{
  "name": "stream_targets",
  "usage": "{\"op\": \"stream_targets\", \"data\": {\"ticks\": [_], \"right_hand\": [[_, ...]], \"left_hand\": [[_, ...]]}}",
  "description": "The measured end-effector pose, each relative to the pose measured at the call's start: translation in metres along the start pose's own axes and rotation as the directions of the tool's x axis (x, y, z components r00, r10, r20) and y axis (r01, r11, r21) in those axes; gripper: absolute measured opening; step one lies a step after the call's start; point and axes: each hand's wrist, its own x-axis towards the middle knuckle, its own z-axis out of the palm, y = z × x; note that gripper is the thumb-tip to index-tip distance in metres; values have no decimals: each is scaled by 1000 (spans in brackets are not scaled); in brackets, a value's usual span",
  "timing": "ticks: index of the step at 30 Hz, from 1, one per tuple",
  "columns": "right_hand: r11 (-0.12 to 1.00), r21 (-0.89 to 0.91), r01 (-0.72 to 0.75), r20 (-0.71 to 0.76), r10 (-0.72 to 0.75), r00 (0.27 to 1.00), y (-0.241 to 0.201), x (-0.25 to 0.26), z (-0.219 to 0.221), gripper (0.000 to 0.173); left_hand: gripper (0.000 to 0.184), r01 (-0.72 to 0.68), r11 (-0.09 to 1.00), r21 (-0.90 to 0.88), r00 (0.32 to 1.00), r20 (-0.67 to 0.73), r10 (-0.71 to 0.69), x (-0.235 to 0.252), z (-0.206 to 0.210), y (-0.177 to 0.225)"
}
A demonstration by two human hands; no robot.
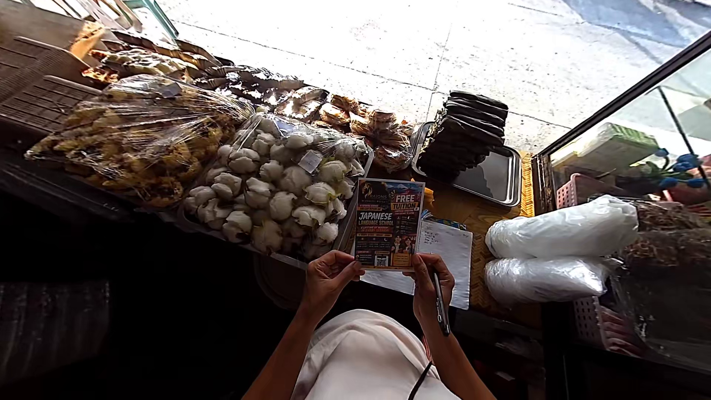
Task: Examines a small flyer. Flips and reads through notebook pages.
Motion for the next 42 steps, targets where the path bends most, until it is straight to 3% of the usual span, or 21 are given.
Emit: {"op": "stream_targets", "data": {"ticks": [42], "right_hand": [[1000, -10, -4, 1, 4, 1000, 4, 0, -2, 17]], "left_hand": [[18, 1, 1000, 18, 1000, 12, -2, 1, -1, -3]]}}
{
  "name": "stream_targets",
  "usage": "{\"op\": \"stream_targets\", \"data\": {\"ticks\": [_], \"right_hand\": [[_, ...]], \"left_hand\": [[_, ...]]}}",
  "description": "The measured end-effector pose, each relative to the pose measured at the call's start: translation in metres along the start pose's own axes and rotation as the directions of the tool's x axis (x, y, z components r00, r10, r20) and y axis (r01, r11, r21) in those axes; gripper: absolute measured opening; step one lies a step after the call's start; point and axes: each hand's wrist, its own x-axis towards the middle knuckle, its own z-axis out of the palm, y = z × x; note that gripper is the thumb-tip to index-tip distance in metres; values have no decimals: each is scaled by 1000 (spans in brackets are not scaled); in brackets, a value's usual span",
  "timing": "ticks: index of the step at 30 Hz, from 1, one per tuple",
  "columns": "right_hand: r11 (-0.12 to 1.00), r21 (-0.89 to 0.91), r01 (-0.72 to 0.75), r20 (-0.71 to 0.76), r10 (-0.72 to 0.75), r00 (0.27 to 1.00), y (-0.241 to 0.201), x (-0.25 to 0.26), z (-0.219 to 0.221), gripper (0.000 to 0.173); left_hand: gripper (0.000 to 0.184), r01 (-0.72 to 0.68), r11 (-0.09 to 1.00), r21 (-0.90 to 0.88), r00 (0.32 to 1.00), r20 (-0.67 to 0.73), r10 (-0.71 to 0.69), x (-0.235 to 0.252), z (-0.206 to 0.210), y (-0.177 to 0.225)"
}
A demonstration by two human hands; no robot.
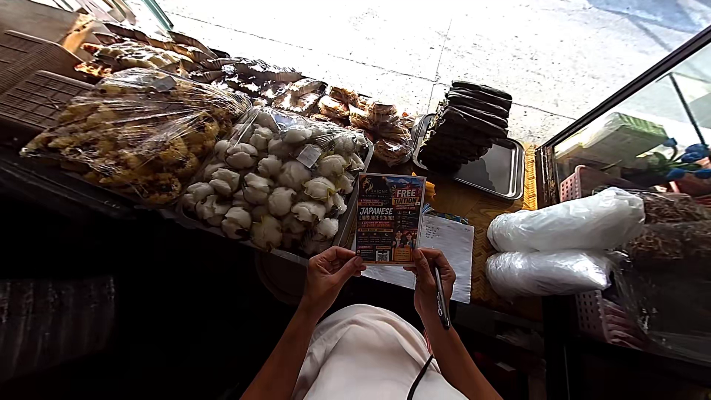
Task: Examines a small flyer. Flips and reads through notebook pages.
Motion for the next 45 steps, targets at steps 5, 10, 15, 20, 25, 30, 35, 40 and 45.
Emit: {"op": "stream_targets", "data": {"ticks": [5, 10, 15, 20, 25, 30, 35, 40, 45], "right_hand": [[1000, 3, -6, -1, 6, 1000, 1, -1, 0, 17], [1000, 4, -13, -11, 13, 1000, 1, -1, 1, 17], [1000, 18, -17, -12, 17, 1000, 1, -1, 2, 16], [1000, 7, -13, -11, 13, 1000, 0, 0, 4, 16], [1000, 20, -14, -1, 14, 1000, 1, 1, 3, 16], [1000, 13, -16, -4, 16, 1000, 2, 2, 2, 16], [1000, 13, -23, -24, 23, 999, 2, 4, 2, 16], [1000, 12, -19, -32, 19, 999, 0, 4, 2, 17], [1000, 13, -14, -25, 15, 1000, 1, 4, 0, 17]], "left_hand": [[18, -2, 1000, -5, 1000, 3, 2, -1, -1, 0], [18, -4, 1000, -8, 1000, 7, 4, -1, -2, -1], [18, -1, 1000, -15, 1000, 0, 1, -1, -2, 0], [18, -6, 1000, -15, 1000, 5, 7, 0, -3, 0], [18, -3, 1000, -19, 1000, 4, 3, 0, -3, 0], [18, 1, 1000, -10, 1000, 2, -1, 2, -1, 0], [18, 16, 1000, -20, 1000, -2, -16, 4, 1, 3], [19, 4, 1000, -14, 1000, 6, -4, 5, 2, 3], [19, 11, 1000, -12, 1000, 9, -11, 5, 2, 3]]}}
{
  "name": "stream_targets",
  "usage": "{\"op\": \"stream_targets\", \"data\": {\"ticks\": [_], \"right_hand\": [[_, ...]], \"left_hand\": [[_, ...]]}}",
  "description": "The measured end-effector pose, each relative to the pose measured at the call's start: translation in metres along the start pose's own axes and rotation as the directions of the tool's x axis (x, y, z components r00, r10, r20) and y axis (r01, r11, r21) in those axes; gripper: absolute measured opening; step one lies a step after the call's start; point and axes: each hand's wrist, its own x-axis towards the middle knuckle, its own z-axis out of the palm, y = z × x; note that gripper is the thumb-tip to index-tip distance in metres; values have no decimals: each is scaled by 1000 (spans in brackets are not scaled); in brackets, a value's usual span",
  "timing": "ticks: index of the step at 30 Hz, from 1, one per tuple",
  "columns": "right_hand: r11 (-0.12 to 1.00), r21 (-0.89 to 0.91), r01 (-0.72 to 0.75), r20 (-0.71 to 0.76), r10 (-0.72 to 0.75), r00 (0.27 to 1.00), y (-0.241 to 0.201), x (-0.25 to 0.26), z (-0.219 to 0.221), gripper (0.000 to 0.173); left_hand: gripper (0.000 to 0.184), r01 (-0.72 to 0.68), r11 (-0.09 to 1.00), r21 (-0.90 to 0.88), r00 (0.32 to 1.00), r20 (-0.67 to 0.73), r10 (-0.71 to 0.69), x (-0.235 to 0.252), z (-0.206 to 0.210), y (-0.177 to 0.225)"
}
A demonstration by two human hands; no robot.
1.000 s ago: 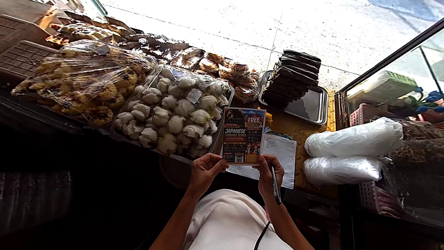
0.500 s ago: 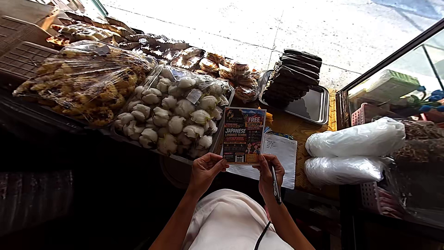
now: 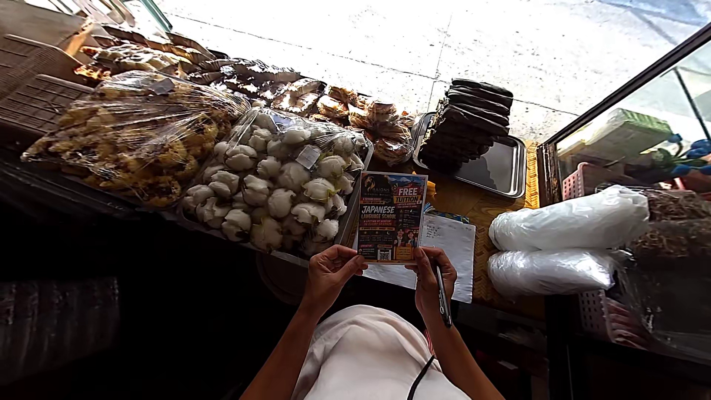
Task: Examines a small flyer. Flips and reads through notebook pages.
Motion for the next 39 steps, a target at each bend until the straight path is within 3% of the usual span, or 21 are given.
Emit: {"op": "stream_targets", "data": {"ticks": [9, 13, 18, 22, 29, 39], "right_hand": [[1000, 1, -4, 1, 4, 1000, 2, 1, 2, 17], [1000, 20, -16, 56, 15, 998, 3, 1, 7, 17], [999, 32, -26, 160, 20, 987, 7, -4, 21, 17], [999, 47, -5, 232, -6, 973, 9, -14, 29, 16], [999, 4, -49, 206, 48, 977, 10, -44, 48, 17], [998, -59, 11, 272, 5, 962, 15, -111, 123, 11]], "left_hand": [[18, -18, 1000, -12, 1000, 22, 18, 1, -4, 0], [5, -114, 992, 51, 992, 60, 110, 9, -24, 3], [14, -134, 974, 181, 990, -28, 142, 11, -44, 20], [18, -130, 978, 160, 989, -46, 139, 10, -59, 32], [22, -44, 991, 123, 994, -99, 57, 6, -77, 46], [20, -73, 992, 107, 989, -124, 86, -53, -172, 68]]}}
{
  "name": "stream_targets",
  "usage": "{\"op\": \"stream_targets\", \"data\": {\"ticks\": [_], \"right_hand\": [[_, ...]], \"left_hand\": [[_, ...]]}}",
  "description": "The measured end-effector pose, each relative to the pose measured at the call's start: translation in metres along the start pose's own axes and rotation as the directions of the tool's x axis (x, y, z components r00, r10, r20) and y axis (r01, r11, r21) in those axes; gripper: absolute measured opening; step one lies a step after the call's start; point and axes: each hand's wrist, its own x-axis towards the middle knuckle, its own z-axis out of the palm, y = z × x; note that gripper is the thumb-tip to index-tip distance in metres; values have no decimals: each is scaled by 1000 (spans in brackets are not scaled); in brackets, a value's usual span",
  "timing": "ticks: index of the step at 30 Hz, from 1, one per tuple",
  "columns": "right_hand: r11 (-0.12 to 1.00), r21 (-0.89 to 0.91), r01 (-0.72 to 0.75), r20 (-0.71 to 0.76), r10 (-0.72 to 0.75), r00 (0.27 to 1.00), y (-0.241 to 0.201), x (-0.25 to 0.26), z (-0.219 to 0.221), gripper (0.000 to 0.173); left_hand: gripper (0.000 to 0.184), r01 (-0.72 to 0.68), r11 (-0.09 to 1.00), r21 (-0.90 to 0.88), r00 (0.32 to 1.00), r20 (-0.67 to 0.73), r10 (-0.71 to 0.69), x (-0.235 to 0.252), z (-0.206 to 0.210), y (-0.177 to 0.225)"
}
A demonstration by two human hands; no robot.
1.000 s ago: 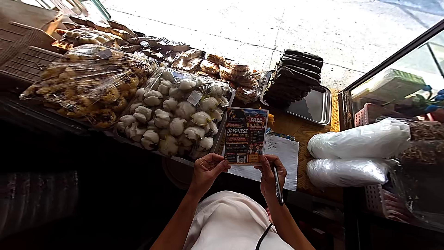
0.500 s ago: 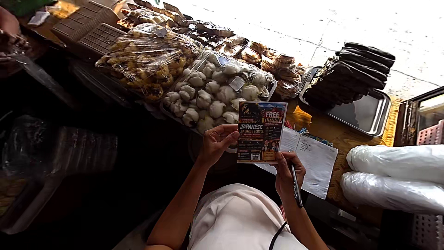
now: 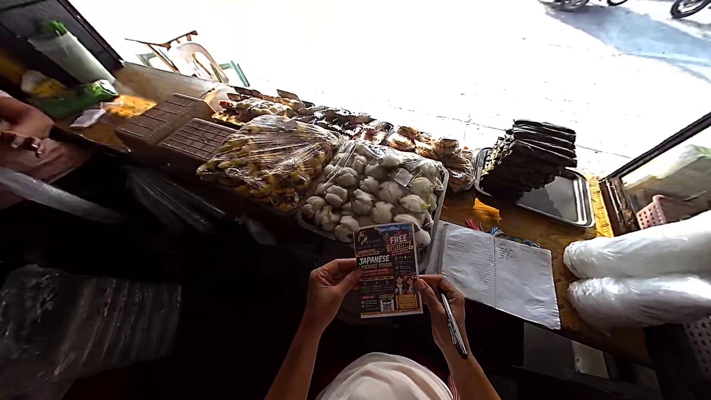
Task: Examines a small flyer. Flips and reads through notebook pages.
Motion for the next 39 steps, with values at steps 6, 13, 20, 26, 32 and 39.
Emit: {"op": "stream_targets", "data": {"ticks": [6, 13, 20, 26, 32, 39], "right_hand": [[997, -45, -61, -1, 61, 998, 4, -45, 61, 7], [979, -103, -175, -137, 161, 977, -8, -80, 46, 10], [944, -297, -144, -683, -104, 723, -51, -87, -75, 12], [922, -361, -141, -880, -287, 379, -81, -108, -185, 9], [882, -403, -244, -892, -320, 318, -70, -109, -254, 9], [848, -460, -265, -852, -337, 400, -75, -80, -317, 9]], "left_hand": [[20, 2, 1000, 23, 998, -64, 0, -31, -61, 6], [19, -4, 999, 47, 995, 100, -1, -36, -64, -9], [37, -201, 968, 148, 814, 575, 82, -4, 34, -27], [64, -552, 736, 393, 447, 884, -138, 9, 216, -78], [104, -705, 343, 622, 446, 763, -467, 17, 325, -151], [73, -666, 326, 671, 395, 688, -609, 39, 330, -142]]}}
